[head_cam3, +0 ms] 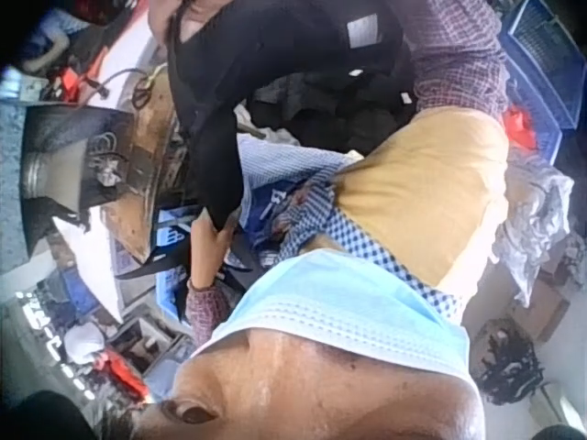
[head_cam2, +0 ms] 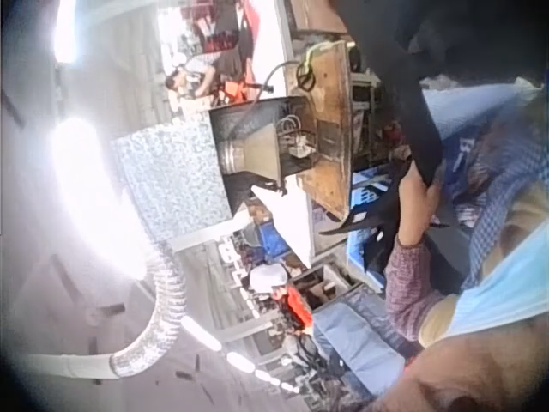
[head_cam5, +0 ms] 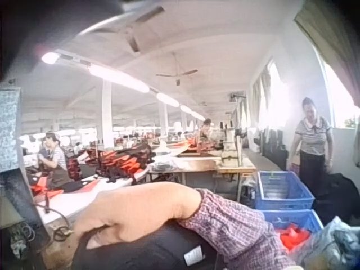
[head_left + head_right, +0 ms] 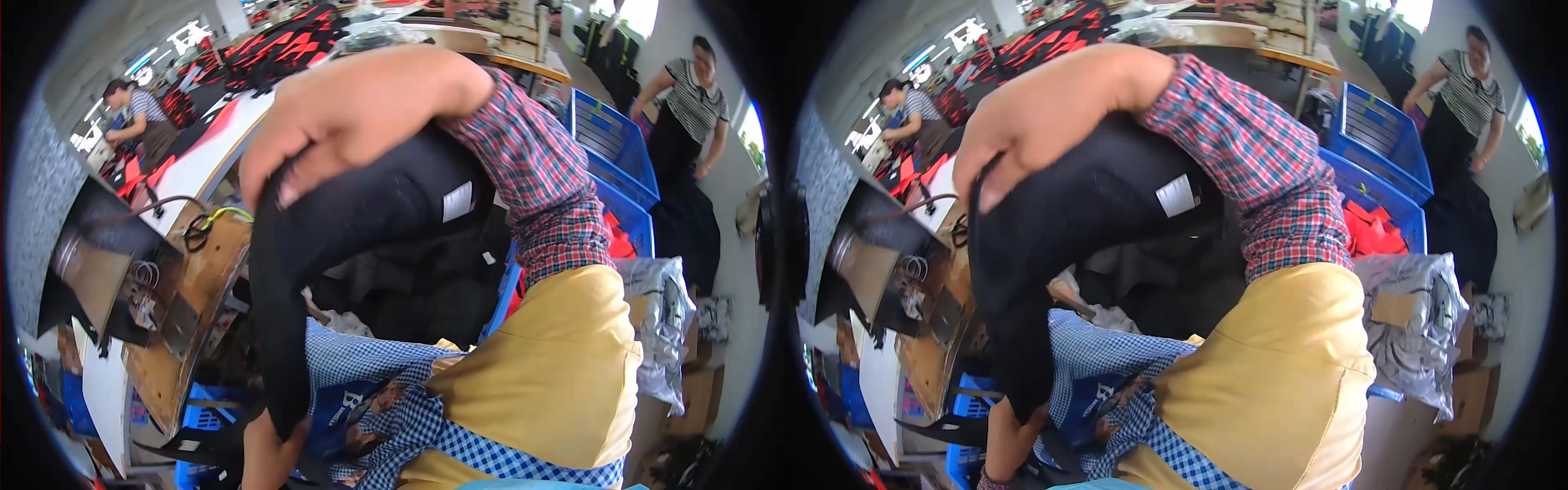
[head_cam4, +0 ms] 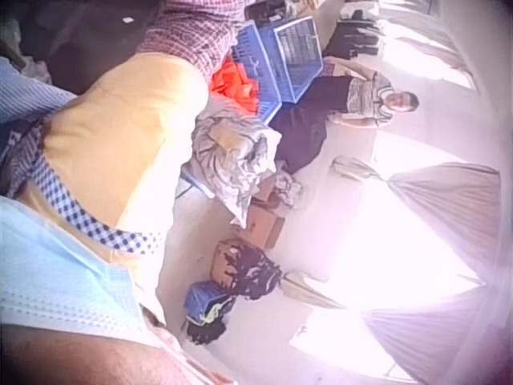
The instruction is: The person is assembling black fabric pieces by joining them using an industrial sewing machine.
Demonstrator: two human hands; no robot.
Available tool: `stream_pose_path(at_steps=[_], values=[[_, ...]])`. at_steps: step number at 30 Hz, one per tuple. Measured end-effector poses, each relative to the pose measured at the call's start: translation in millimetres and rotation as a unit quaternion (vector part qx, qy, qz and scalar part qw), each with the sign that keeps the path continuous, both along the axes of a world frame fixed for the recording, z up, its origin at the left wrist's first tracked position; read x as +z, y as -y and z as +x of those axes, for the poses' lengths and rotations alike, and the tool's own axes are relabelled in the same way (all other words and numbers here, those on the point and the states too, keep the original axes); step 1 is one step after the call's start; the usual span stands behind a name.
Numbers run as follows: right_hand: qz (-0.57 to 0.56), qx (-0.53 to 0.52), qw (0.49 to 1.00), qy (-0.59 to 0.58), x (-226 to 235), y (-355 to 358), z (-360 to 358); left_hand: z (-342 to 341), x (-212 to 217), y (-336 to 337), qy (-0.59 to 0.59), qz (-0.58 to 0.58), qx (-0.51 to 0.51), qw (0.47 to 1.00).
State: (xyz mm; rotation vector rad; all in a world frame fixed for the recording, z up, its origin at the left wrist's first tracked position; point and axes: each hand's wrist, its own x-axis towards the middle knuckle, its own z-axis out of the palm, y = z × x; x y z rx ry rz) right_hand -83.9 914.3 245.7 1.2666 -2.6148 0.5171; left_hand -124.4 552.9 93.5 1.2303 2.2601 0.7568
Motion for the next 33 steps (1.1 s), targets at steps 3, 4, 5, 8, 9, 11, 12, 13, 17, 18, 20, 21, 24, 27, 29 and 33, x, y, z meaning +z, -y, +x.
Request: stream_pose_path(at_steps=[3,4,5,8,9,11,12,13,17,18,20,21,24,27,29,33], values=[[0.000,-0.156,0.987,0.048,-26.9,-29.2,0.3,15.5,23.9,-30.0,0.163,-0.045,0.027,0.985],[0.067,-0.215,0.961,-0.163,-52.7,-30.9,-5.6,19.4,27.9,-40.1,0.156,-0.054,0.027,0.986],[0.131,-0.262,0.885,-0.362,-70.7,-24.1,-10.0,20.8,29.5,-45.9,0.155,-0.061,0.021,0.986],[0.028,-0.041,0.972,-0.231,-112.5,46.2,-18.2,21.9,29.4,-51.8,0.113,-0.120,0.026,0.986],[0.047,0.019,0.993,-0.102,-130.2,71.4,-18.0,21.4,28.9,-48.4,0.075,-0.160,0.031,0.984],[0.117,0.072,0.990,0.017,-177.8,107.4,-24.2,22.5,30.6,-43.8,0.038,-0.205,0.023,0.978],[0.107,0.076,0.991,0.019,-193.3,122.7,-31.0,22.7,33.7,-36.8,-0.017,-0.234,0.020,0.972],[0.069,0.085,0.992,0.054,-203.7,129.6,-34.2,22.6,36.6,-35.0,-0.073,-0.263,0.011,0.962],[0.036,0.151,0.988,0.011,-197.2,154.8,-43.2,13.8,37.6,4.6,0.134,-0.210,0.035,0.968],[0.057,0.163,0.985,0.004,-186.0,162.6,-40.0,5.0,21.1,35.0,0.289,-0.212,0.040,0.933],[0.064,0.217,0.974,-0.004,-181.5,183.0,-41.1,21.8,11.9,69.9,0.350,-0.201,0.046,0.914],[0.079,0.248,0.966,-0.003,-183.2,186.4,-42.1,23.7,5.5,75.3,0.410,-0.187,0.027,0.892],[0.077,0.277,0.958,0.013,-186.8,192.0,-48.7,18.4,-18.8,91.8,0.472,-0.178,0.080,0.860],[0.068,0.254,0.965,0.004,-172.9,183.8,-51.9,21.1,-46.3,125.3,0.401,-0.122,0.161,0.894],[0.047,0.215,0.975,-0.010,-172.3,171.6,-56.8,16.5,-66.4,144.9,0.350,-0.086,0.202,0.911],[0.043,0.164,0.985,0.017,-183.4,159.7,-69.4,10.5,-79.2,146.3,0.251,-0.010,0.270,0.929]])
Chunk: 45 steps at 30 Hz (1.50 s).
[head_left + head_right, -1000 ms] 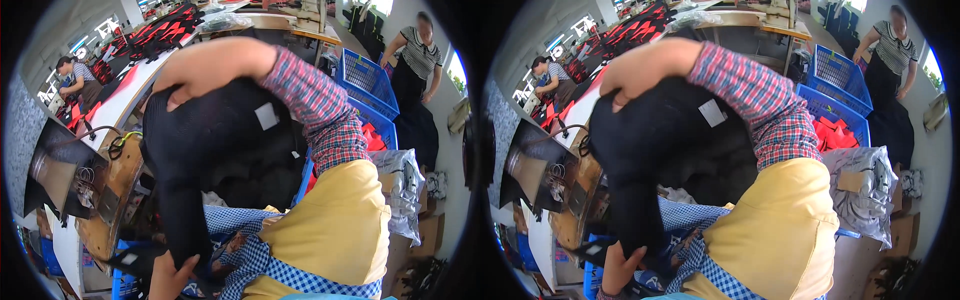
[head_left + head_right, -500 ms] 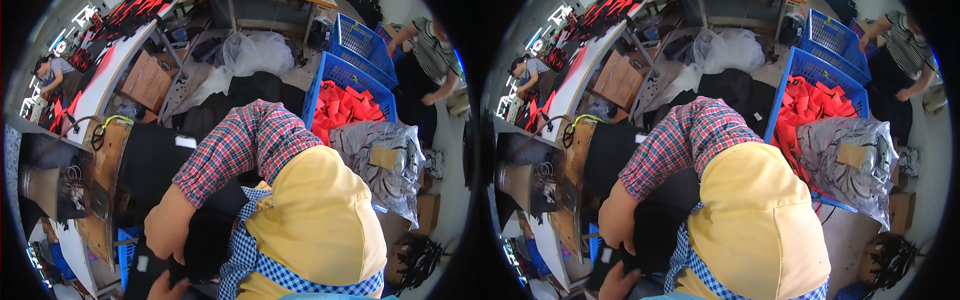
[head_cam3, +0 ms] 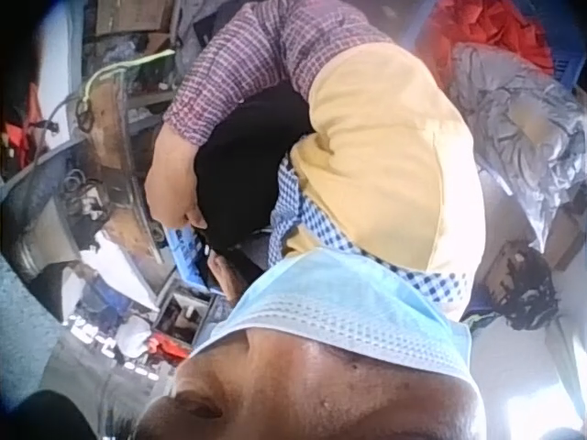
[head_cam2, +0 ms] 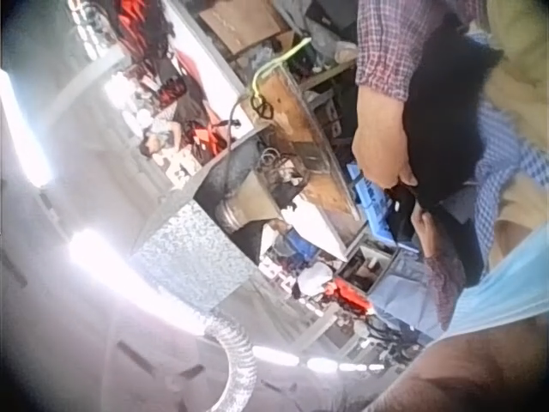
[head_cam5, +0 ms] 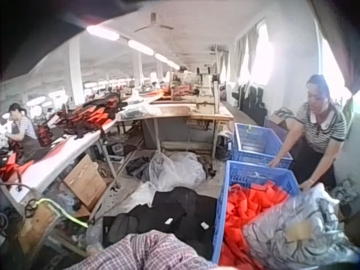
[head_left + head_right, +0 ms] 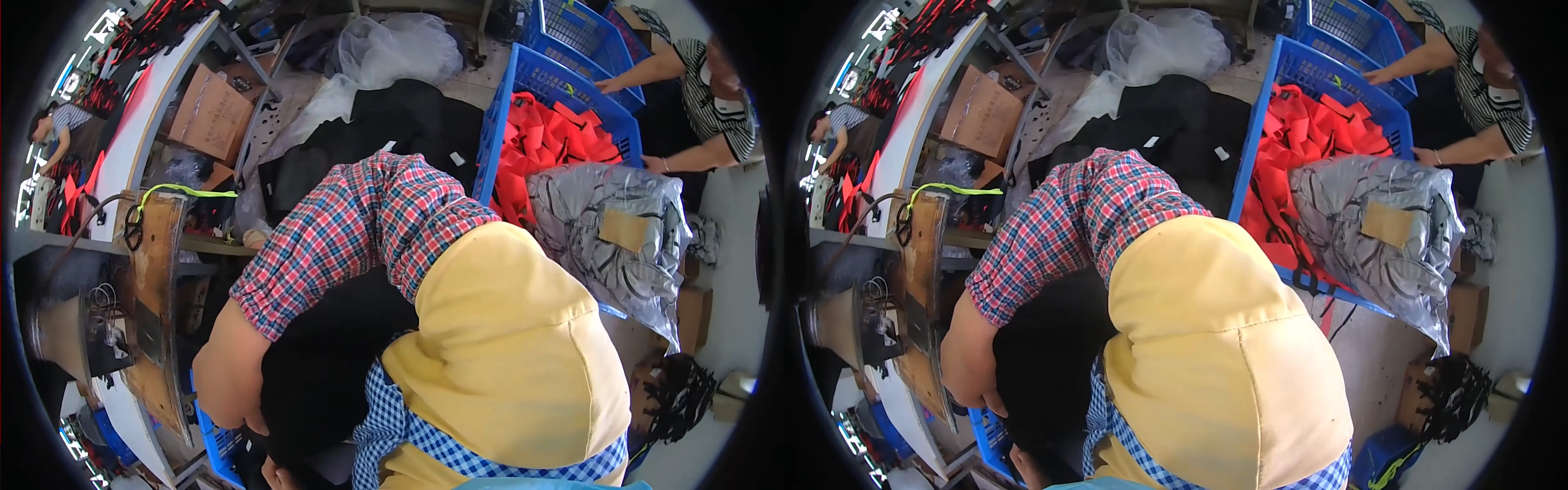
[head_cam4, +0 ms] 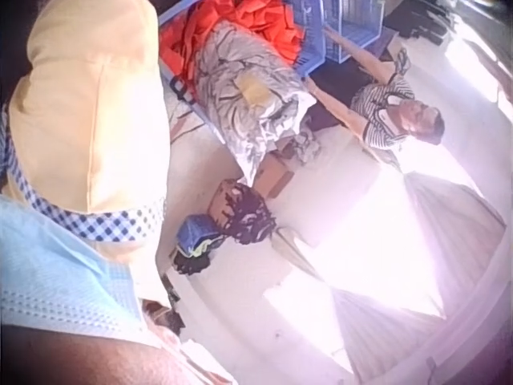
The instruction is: The person is assembling black fabric pieces by joining them using an industrial sewing machine.
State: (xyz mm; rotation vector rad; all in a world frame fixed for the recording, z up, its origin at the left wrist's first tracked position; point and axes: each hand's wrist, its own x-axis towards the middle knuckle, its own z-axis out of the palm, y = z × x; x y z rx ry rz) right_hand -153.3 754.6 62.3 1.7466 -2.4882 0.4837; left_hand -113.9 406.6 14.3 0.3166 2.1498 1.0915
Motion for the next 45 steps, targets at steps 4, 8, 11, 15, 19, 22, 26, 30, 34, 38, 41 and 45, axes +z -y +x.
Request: stream_pose_path(at_steps=[4,8,11,15,19,22,26,30,34,38,41,45], values=[[-0.004,-0.054,0.998,-0.031,-1.0,-0.5,-8.5,-8.1,46.9,-43.6,-0.195,-0.112,-0.102,0.969],[-0.124,-0.104,0.982,-0.099,0.3,-7.8,-34.7,-15.5,149.9,-86.0,-0.502,-0.236,-0.121,0.823],[-0.182,-0.124,0.968,-0.122,22.9,-16.9,-44.6,-11.6,175.2,-96.3,-0.589,-0.246,-0.054,0.768],[-0.183,-0.186,0.948,-0.184,44.9,-36.7,-34.3,-18.2,163.0,-111.9,-0.733,-0.286,-0.027,0.617],[-0.118,-0.210,0.948,-0.208,33.8,-51.5,-35.5,-40.2,119.2,-119.1,-0.672,-0.286,-0.052,0.682],[-0.032,-0.198,0.964,-0.175,20.3,-65.7,-28.8,-34.0,95.9,-135.4,-0.554,-0.226,-0.166,0.784],[-0.032,-0.166,0.981,-0.092,-7.6,-70.3,-32.8,-32.4,91.7,-137.0,-0.395,-0.240,-0.209,0.862],[-0.053,-0.158,0.986,-0.028,-39.6,-68.9,-40.1,-27.3,70.4,-138.2,-0.336,-0.147,-0.198,0.909],[-0.026,-0.183,0.982,0.038,-87.1,-68.0,-45.5,-20.6,55.9,-153.3,-0.304,-0.138,-0.250,0.909],[-0.004,-0.220,0.972,0.085,-114.8,-61.6,-37.5,-21.3,42.4,-156.6,-0.286,-0.127,-0.267,0.912],[-0.067,-0.199,0.978,0.004,-127.2,-54.3,-28.1,-20.0,41.4,-165.4,-0.248,-0.138,-0.257,0.924],[-0.121,-0.159,0.979,0.046,-137.3,-52.5,-28.7,-24.1,38.3,-158.6,-0.218,-0.159,-0.236,0.934]])
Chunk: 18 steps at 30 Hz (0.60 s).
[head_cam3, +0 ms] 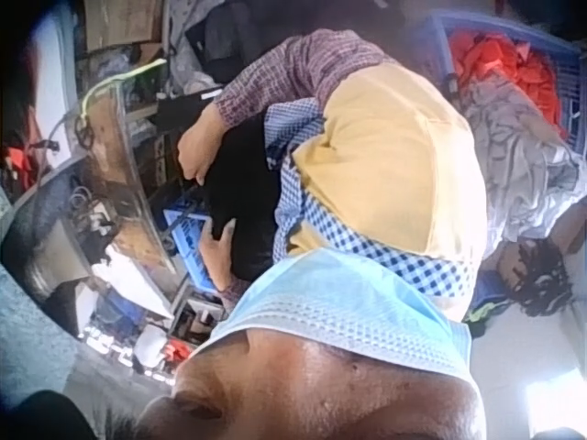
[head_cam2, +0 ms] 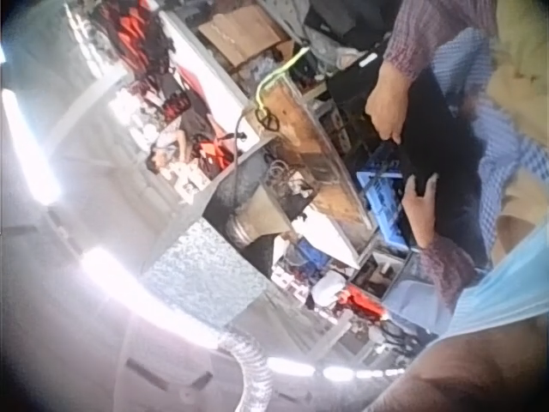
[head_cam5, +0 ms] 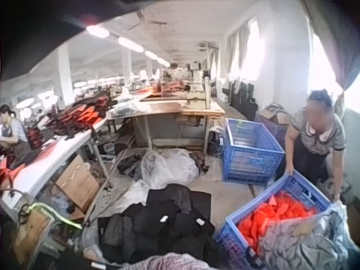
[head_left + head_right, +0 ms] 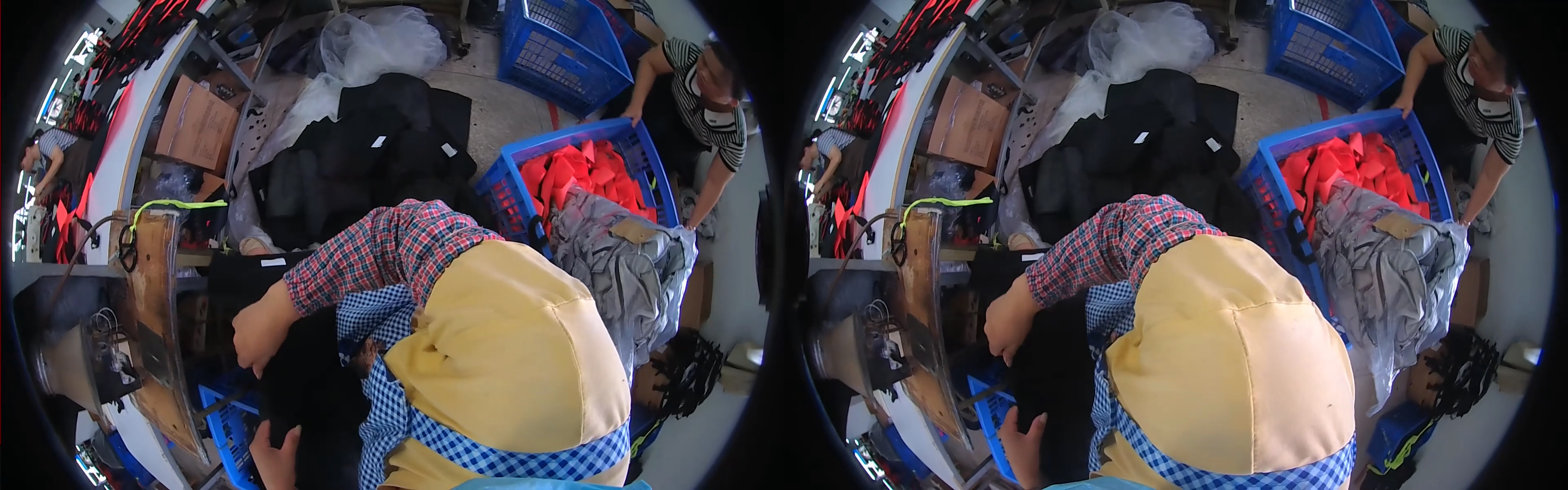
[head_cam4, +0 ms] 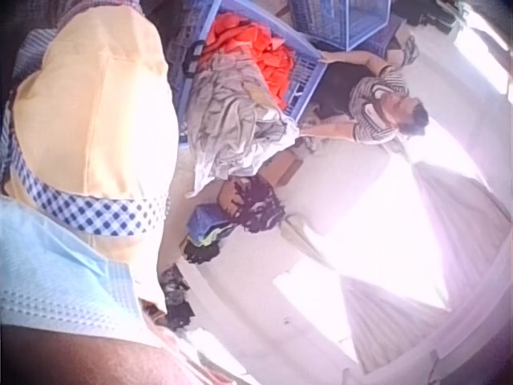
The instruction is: The person is assembling black fabric pieces by joining them using an industrial sewing machine.
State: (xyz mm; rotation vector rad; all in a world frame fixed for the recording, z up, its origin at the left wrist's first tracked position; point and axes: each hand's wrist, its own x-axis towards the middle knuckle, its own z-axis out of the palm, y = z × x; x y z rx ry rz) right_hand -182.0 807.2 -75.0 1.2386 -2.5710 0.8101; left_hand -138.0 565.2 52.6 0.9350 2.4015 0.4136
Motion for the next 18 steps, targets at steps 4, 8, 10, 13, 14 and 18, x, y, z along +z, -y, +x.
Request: stream_pose_path(at_steps=[4,8,10,13,14,18], values=[[0.014,-0.045,0.999,-0.025,21.3,-8.9,-2.0,-25.5,-46.5,71.5,-0.107,0.008,0.164,0.981],[0.019,-0.061,0.996,-0.064,48.6,-7.5,-20.1,-44.6,-24.4,67.9,-0.005,0.092,0.206,0.974],[0.028,-0.089,0.992,-0.083,64.9,2.5,-34.7,-58.3,-4.8,63.3,0.042,0.119,0.173,0.977],[0.057,-0.116,0.984,-0.123,80.3,21.5,-65.4,-93.3,9.2,84.5,0.011,0.102,0.151,0.983],[0.070,-0.114,0.984,-0.116,90.2,24.0,-70.7,-103.5,15.2,86.0,0.004,0.089,0.141,0.986],[0.050,-0.102,0.988,-0.106,116.8,35.0,-96.4,-136.0,40.7,101.0,0.079,0.099,0.145,0.981]])
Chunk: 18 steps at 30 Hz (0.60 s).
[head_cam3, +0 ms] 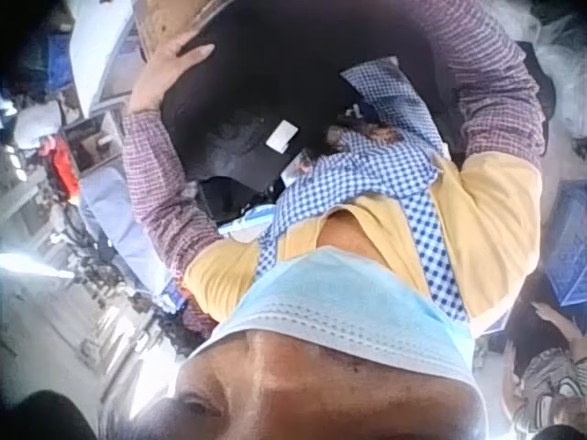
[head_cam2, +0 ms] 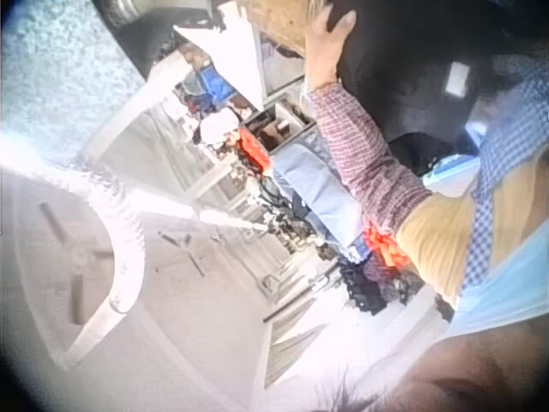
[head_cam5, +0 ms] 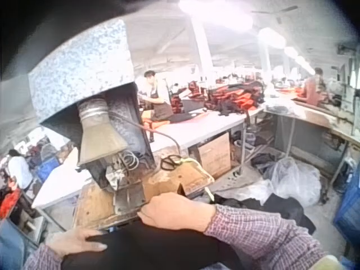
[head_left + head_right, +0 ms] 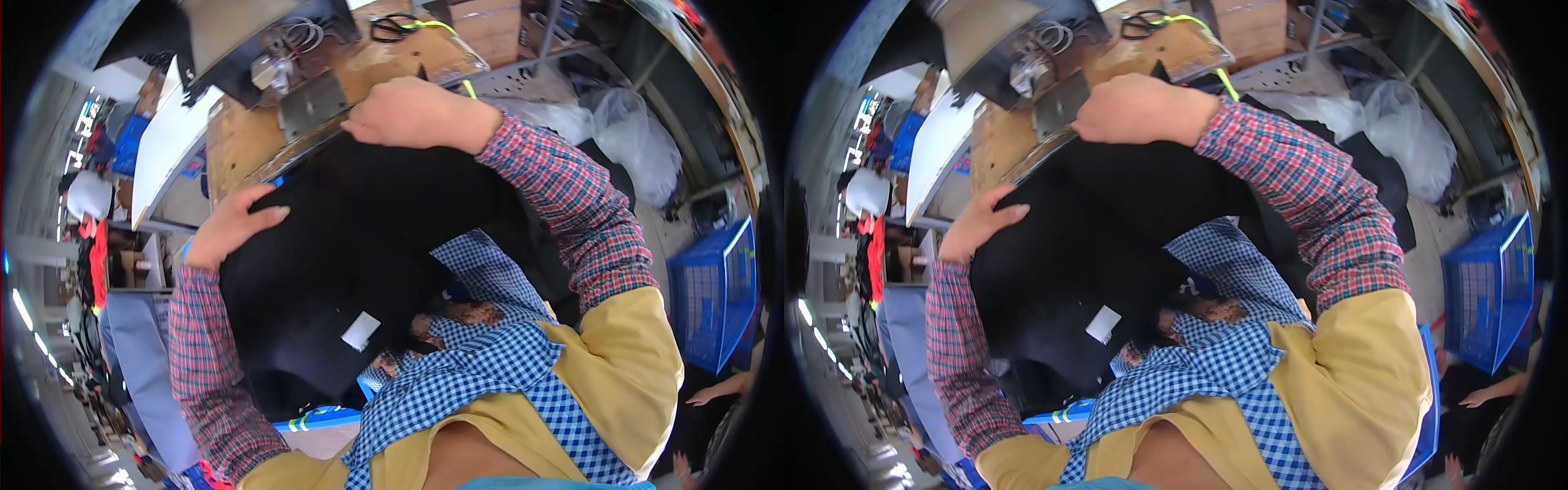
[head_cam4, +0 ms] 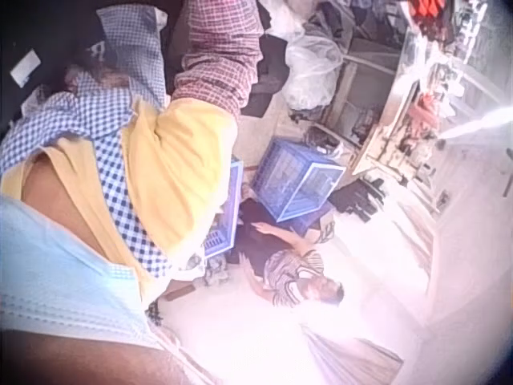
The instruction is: The person is assembling black fabric pieces by joining them using an industrial sewing machine.
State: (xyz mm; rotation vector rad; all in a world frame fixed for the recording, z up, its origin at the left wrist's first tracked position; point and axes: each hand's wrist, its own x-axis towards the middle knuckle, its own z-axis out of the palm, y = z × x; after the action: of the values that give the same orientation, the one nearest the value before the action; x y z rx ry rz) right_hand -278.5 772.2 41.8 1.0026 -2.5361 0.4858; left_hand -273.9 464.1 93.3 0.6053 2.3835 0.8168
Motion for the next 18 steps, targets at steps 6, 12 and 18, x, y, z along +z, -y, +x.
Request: stream_pose_path(at_steps=[6,12,18], values=[[0.014,0.041,0.998,0.053,11.2,7.1,-53.9,-70.6,5.4,11.9,0.060,-0.033,-0.044,0.997],[0.018,0.070,0.988,0.138,27.5,12.4,-90.9,-119.4,15.1,10.7,0.193,-0.012,-0.049,0.980],[0.024,0.087,0.984,0.152,28.0,9.3,-127.1,-156.2,22.7,8.4,0.175,-0.029,-0.008,0.984]])
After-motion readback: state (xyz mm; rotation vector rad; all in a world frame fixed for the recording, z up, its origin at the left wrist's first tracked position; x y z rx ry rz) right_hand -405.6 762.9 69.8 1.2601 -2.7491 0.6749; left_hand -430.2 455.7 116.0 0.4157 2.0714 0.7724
